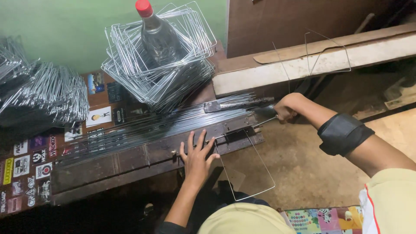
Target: Bending metal wires into square frames using a manual jig on a workbench.
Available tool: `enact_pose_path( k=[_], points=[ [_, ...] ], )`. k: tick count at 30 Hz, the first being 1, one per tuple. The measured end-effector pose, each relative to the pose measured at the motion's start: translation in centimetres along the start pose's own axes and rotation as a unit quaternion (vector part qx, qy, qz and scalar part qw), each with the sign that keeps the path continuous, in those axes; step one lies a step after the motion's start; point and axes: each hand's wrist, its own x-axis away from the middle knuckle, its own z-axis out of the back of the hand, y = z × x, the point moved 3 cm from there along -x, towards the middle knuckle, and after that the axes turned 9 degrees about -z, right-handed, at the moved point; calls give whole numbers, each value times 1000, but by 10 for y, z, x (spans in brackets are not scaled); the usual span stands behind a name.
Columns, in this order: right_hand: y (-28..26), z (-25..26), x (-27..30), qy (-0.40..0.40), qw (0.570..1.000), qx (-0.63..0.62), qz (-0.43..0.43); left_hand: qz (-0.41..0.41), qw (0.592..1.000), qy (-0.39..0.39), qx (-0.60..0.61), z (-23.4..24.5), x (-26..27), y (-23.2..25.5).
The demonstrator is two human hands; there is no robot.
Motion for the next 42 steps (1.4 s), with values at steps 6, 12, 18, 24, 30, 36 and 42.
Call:
enact_pose_path(
  k=[6,12,18,24,30,36,42],
  points=[
    [2,-16,-12,-30,998,-41,48,2,1000,2,-3,-1,0,-1],
    [-9,-26,29,-47,995,-90,4,-7,1000,12,-8,-6,1,-4],
    [-18,-34,46,-54,989,-132,-40,16,999,-28,-22,-10,-2,-5],
    [-22,-45,64,-65,973,-218,-27,-13,1000,7,-16,-11,3,-7],
    [-23,-53,62,-77,967,-241,-33,-14,1000,-3,-23,-13,2,-10],
    [-29,-61,75,-69,951,-296,-52,-30,999,14,-23,-17,4,-13],
    [-34,-77,68,-71,939,-334,-46,-28,999,13,-23,-15,4,-12]
  ],
)
